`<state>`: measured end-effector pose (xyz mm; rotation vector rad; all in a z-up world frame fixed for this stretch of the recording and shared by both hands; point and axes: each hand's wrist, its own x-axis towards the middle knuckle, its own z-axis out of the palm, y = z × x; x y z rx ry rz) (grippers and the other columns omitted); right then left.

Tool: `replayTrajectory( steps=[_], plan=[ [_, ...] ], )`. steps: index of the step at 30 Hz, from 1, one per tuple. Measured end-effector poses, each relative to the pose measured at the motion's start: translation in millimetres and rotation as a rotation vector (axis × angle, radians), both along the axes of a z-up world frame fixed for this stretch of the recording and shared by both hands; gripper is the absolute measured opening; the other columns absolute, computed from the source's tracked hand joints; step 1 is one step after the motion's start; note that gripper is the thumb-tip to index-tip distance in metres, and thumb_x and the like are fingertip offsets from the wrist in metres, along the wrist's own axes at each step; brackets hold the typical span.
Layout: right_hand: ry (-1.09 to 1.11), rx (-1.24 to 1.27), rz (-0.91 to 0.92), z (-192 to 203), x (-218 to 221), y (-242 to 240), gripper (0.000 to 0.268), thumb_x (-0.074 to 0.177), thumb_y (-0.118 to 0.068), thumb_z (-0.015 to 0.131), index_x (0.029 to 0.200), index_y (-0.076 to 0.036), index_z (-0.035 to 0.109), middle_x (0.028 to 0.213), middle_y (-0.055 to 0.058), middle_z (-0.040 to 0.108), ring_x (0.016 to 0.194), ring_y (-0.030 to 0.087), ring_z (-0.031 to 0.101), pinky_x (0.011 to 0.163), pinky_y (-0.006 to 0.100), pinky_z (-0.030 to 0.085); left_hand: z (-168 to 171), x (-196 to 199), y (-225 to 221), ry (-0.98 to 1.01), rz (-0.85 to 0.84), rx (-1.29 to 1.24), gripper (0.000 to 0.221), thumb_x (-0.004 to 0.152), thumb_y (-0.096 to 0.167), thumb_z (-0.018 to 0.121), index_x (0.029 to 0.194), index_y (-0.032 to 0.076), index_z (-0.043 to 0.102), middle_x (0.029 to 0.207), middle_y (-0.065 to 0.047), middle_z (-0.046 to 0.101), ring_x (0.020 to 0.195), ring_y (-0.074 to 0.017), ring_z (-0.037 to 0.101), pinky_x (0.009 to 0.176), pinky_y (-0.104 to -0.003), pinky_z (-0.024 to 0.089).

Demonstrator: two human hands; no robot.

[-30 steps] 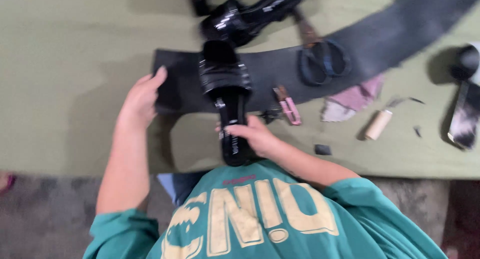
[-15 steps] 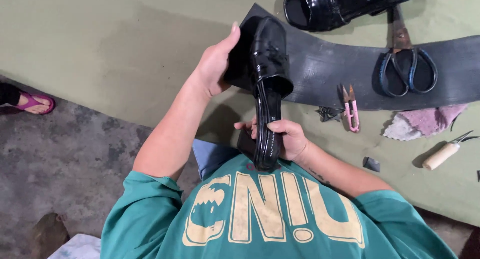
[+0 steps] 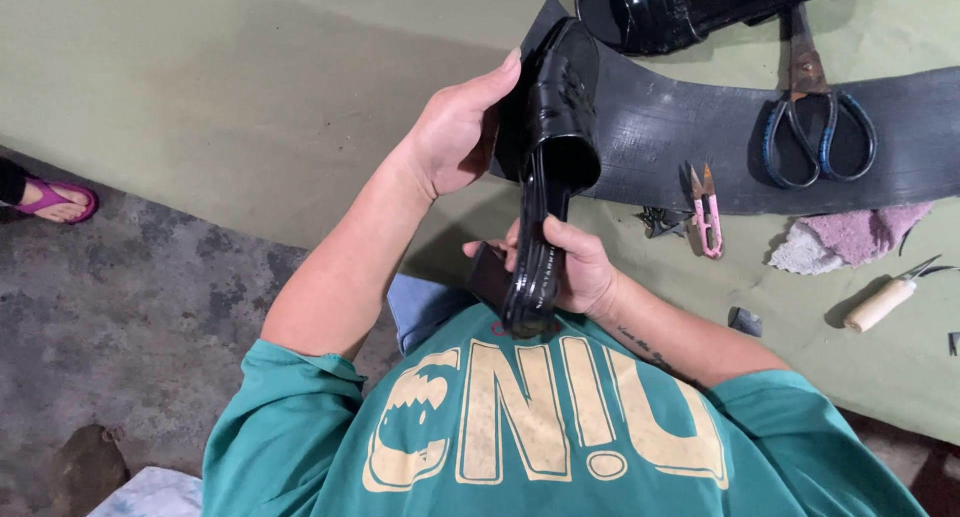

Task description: Trimming a piece of rubber material to fit the sole of a black high-heeled shoe using scissors and a marking pen.

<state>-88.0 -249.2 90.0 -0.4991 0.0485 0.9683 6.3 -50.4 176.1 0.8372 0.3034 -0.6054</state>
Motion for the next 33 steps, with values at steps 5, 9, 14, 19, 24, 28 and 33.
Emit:
replayTrajectory(
  steps=[5,9,14,19,24,28,33],
  plan=[
    [0.023,-0.067,0.000,-2,0,5,0.038,0.095,-0.038,0.069,0.106,-0.002,0.072,0.090,0.020,0.076,0.138,0.053,0.052,0.099,0.050,0.054,9,-1,1,0.016,0.006,0.036,0.045,0.096,0.044,0.056,0.110,0.006,0.074,0.101,-0.009,0.074,0.092,-0.0236,0.069,0.078,-0.037,0.057],
    [0.039,-0.062,0.029,-7,-4,7,0.038,0.096,-0.037,0.067,0.108,-0.001,0.070,0.091,0.022,0.074,0.142,0.051,0.049,0.092,0.048,0.058,10,-3,1,0.048,0.008,0.072,0.046,0.093,0.048,0.057,0.108,0.008,0.074,0.097,-0.008,0.073,0.084,-0.0232,0.068,0.070,-0.038,0.055],
    [0.027,-0.065,0.070,-8,-4,9,0.038,0.095,-0.037,0.069,0.110,-0.003,0.072,0.094,0.021,0.075,0.144,0.049,0.048,0.094,0.051,0.059,17,-5,-1,0.077,0.030,0.152,0.045,0.092,0.047,0.057,0.109,0.009,0.074,0.095,-0.007,0.073,0.083,-0.0215,0.067,0.067,-0.033,0.050],
    [0.063,-0.275,-0.117,23,-10,26,0.048,0.091,-0.043,0.066,0.107,0.002,0.071,0.080,0.023,0.071,0.068,0.025,0.074,0.062,0.035,0.063,-32,2,0,0.027,0.117,-0.036,0.041,0.089,0.041,0.073,0.116,0.009,0.073,0.104,-0.013,0.075,0.099,-0.0299,0.075,0.090,-0.046,0.063],
    [0.055,-0.143,-0.052,6,-2,15,0.043,0.095,-0.041,0.065,0.107,0.000,0.072,0.085,0.022,0.073,0.103,0.038,0.063,0.083,0.045,0.057,-19,2,-2,-0.013,0.083,-0.031,0.037,0.095,0.037,0.063,0.120,0.011,0.071,0.108,-0.008,0.072,0.101,-0.0242,0.069,0.090,-0.039,0.055],
    [0.011,-0.052,0.002,-6,3,9,0.043,0.094,-0.044,0.067,0.104,-0.002,0.072,0.086,0.020,0.075,0.134,0.056,0.053,0.105,0.053,0.049,18,0,-3,-0.038,-0.036,0.096,0.055,0.093,0.055,0.046,0.111,0.011,0.073,0.098,-0.004,0.074,0.089,-0.0198,0.068,0.080,-0.036,0.054],
    [0.090,-0.016,-0.004,-7,4,11,0.045,0.094,-0.046,0.066,0.100,-0.002,0.071,0.080,0.021,0.072,0.137,0.054,0.050,0.108,0.054,0.045,33,-1,-3,-0.082,-0.077,0.093,0.068,0.088,0.066,0.038,0.108,0.010,0.071,0.091,-0.004,0.071,0.085,-0.0187,0.067,0.084,-0.034,0.055]
  ],
)
